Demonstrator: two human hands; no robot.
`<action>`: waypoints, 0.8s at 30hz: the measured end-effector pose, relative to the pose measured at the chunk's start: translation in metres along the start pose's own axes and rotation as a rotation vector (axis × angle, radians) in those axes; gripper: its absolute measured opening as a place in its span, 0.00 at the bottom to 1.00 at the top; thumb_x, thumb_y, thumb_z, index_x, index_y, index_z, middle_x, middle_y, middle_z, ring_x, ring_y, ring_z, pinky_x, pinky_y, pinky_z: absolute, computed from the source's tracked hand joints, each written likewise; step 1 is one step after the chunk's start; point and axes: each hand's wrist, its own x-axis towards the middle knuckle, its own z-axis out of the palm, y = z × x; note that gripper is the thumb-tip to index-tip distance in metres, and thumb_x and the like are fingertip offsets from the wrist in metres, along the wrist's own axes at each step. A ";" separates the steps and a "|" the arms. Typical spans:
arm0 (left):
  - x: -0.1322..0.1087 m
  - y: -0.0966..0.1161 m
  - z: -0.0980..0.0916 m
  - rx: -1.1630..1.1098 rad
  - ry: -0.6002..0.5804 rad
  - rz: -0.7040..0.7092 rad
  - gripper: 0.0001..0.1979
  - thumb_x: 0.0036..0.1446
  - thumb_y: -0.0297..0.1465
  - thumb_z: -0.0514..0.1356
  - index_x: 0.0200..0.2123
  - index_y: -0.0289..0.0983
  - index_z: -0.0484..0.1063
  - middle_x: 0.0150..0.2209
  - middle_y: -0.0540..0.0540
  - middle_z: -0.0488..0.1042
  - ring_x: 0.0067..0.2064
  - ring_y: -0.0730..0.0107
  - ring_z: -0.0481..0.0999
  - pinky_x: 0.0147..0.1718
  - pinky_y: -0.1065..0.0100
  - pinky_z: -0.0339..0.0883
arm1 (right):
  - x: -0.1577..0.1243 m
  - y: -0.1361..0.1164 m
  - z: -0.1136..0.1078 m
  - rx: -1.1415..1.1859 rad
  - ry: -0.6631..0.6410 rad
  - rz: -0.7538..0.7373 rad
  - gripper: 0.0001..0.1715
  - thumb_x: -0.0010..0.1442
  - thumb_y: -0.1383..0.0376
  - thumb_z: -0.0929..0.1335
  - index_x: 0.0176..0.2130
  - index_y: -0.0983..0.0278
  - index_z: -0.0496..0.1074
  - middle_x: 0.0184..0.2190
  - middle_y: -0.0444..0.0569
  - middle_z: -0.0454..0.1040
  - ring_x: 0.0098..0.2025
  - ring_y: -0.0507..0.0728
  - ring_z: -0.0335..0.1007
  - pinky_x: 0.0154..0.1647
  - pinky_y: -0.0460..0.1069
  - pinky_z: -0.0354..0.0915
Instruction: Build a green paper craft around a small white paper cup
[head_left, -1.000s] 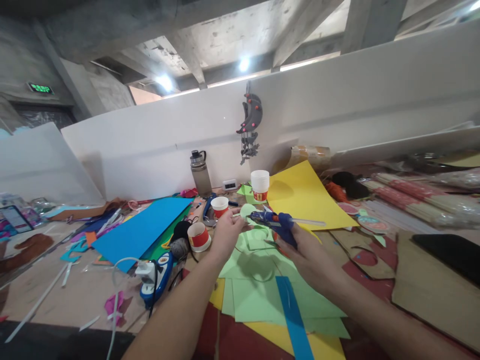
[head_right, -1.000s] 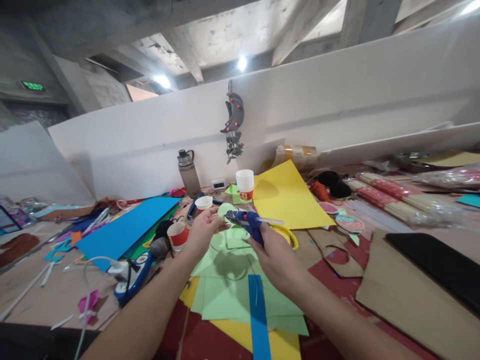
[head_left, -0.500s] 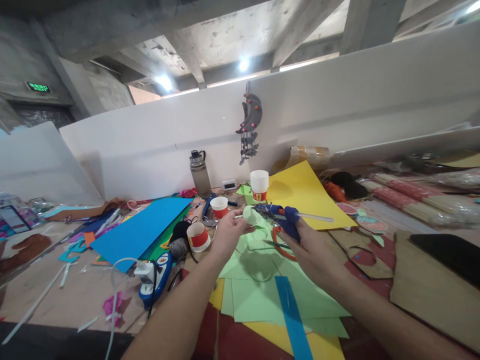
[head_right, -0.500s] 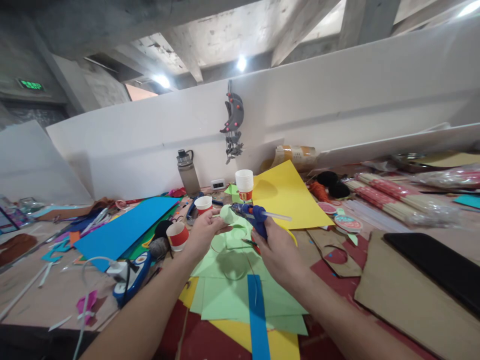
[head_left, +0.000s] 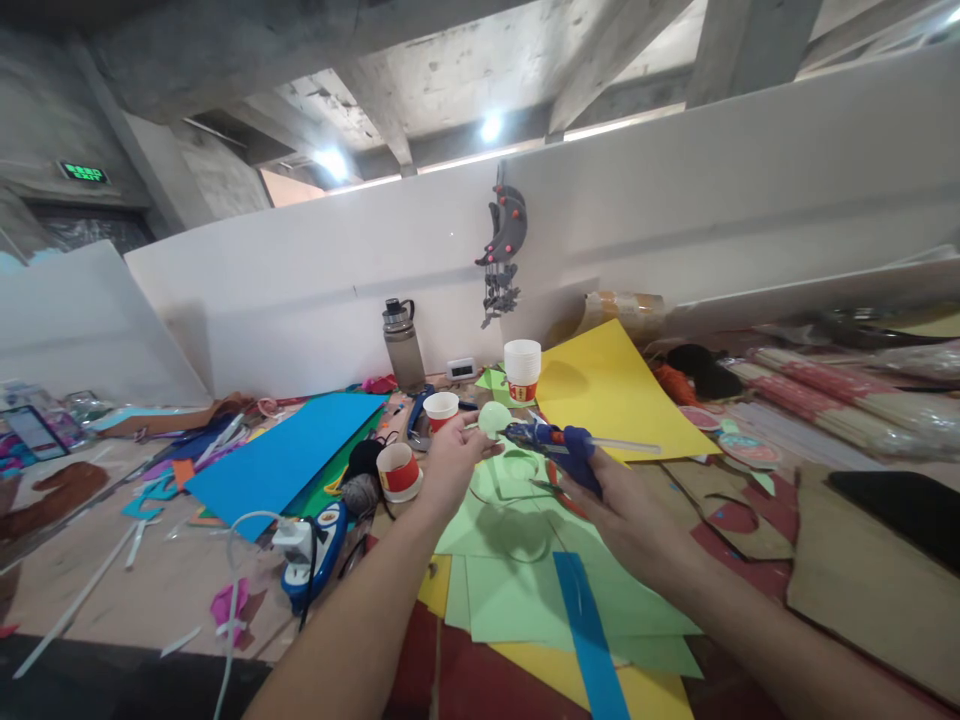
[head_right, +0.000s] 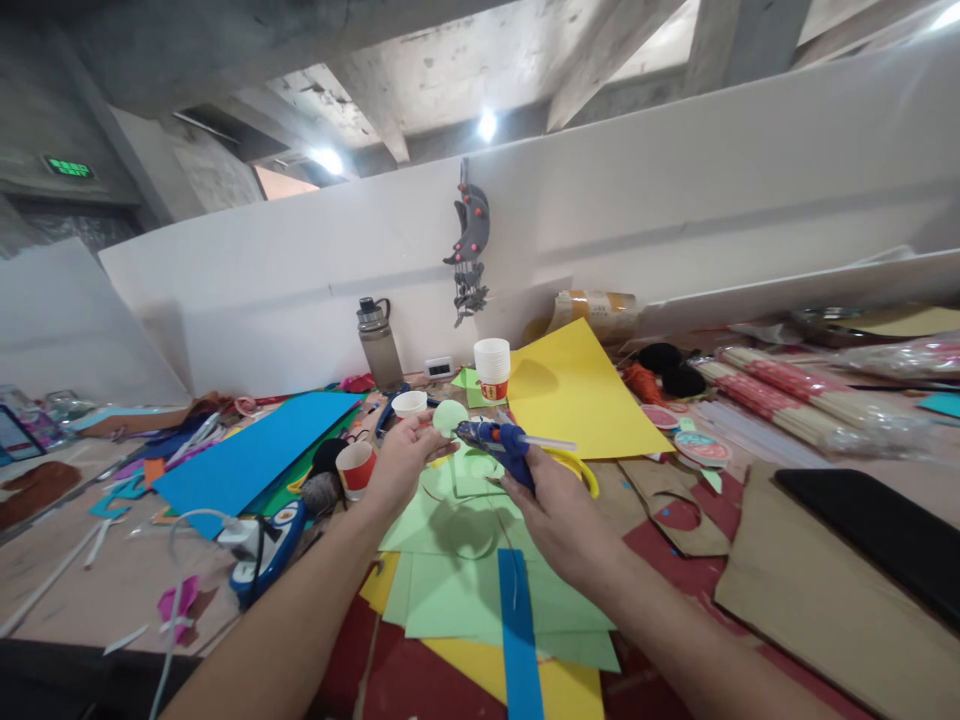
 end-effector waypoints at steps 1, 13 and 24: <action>0.000 0.000 0.000 -0.003 0.003 -0.001 0.16 0.49 0.26 0.61 0.44 0.32 0.71 0.34 0.44 0.78 0.33 0.71 0.76 0.44 0.60 0.71 | 0.000 0.000 0.000 -0.011 -0.001 0.005 0.16 0.60 0.58 0.60 0.44 0.64 0.68 0.39 0.56 0.76 0.40 0.62 0.72 0.40 0.53 0.65; -0.004 0.004 0.009 0.047 -0.056 -0.082 0.14 0.50 0.31 0.64 0.41 0.32 0.74 0.35 0.42 0.79 0.36 0.66 0.78 0.45 0.58 0.71 | 0.005 -0.001 -0.001 -0.093 0.043 0.058 0.19 0.60 0.57 0.59 0.45 0.65 0.68 0.39 0.57 0.76 0.41 0.64 0.72 0.39 0.53 0.65; -0.002 0.001 0.003 0.026 -0.045 -0.025 0.17 0.48 0.31 0.65 0.42 0.32 0.73 0.37 0.40 0.79 0.38 0.62 0.78 0.46 0.55 0.70 | 0.006 0.005 -0.003 -0.057 0.082 0.068 0.20 0.61 0.58 0.60 0.50 0.63 0.67 0.39 0.54 0.77 0.41 0.63 0.73 0.38 0.52 0.65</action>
